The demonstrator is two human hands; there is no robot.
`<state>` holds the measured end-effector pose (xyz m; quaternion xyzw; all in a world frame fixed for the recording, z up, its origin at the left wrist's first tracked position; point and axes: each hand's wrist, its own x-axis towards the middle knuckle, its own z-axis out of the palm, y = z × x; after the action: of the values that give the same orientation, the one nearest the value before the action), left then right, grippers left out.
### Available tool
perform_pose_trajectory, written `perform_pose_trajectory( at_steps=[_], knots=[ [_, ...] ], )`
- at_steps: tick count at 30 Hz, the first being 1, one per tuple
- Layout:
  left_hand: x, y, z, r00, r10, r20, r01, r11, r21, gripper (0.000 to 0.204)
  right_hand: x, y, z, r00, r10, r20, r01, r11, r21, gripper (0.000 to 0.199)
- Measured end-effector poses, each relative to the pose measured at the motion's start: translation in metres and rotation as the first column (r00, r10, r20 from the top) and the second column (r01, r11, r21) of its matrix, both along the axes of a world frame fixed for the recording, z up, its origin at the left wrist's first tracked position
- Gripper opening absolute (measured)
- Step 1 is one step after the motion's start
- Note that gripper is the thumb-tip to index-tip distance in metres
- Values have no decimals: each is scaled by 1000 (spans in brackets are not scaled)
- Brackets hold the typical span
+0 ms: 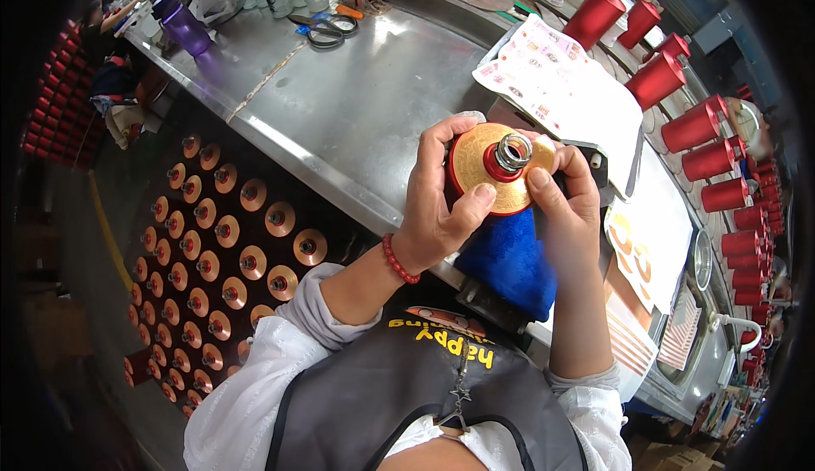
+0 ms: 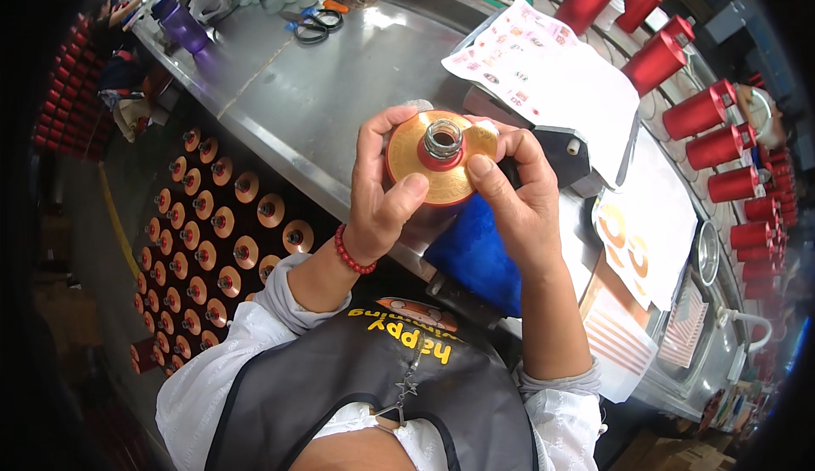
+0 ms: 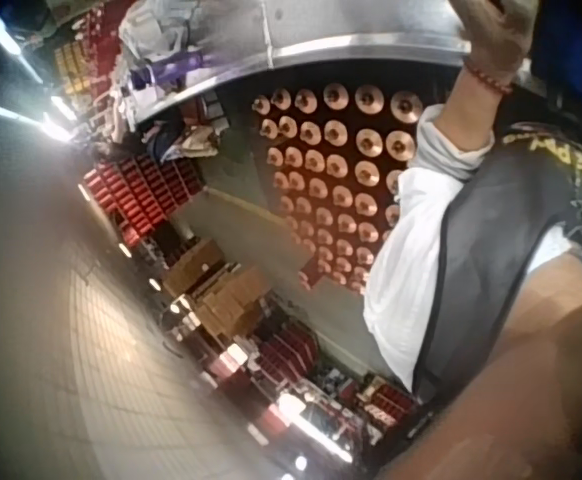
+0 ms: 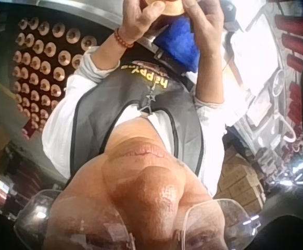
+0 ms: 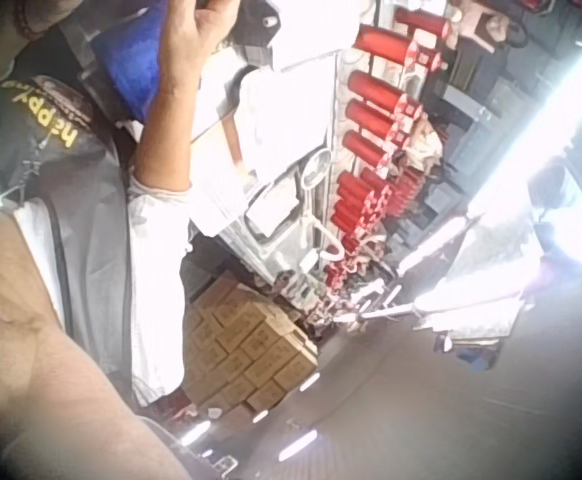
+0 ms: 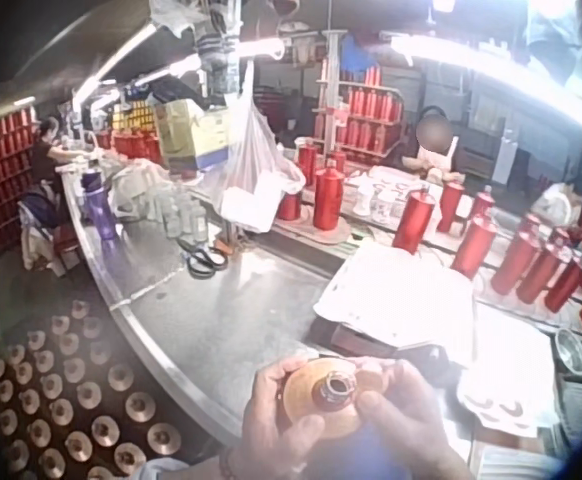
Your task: The person applies a gold circular sticker to the neck of a red cylindrical bottle, then wraps a red label around the body and smooths it with a green squeegee. The person repeats this process on a second bottle, handling stickers and labels from a nearby tray.
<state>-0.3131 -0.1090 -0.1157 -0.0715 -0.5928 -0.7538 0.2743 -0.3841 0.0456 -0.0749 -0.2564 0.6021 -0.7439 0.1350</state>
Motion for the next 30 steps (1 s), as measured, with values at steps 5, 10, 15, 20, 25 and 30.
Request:
perform_pose_trajectory(
  at_steps=[5,10,15,20,25,30],
  knots=[
    [11,8,-7,922,354,-157,-386,869,-309,54,1,1,-4,999,-22,-33,22,1000,-8,17],
    [25,19,-11,852,350,-388,-523,595,-611,36,9,-3,-8,994,-100,-43,100,995,-4,20],
    [21,15,-18,826,338,-450,-562,555,-613,26,23,-1,-3,968,-167,-186,186,978,91,22],
    [26,32,-24,776,375,-507,-630,493,-600,30,20,2,8,993,-115,-36,119,985,127,19],
    [24,32,-29,778,353,-519,-625,520,-582,31,2,3,18,990,9,143,-22,995,93,14],
    [23,25,-25,821,312,-478,-552,647,-526,23,-12,1,17,960,93,264,-104,994,29,15]
  ],
)
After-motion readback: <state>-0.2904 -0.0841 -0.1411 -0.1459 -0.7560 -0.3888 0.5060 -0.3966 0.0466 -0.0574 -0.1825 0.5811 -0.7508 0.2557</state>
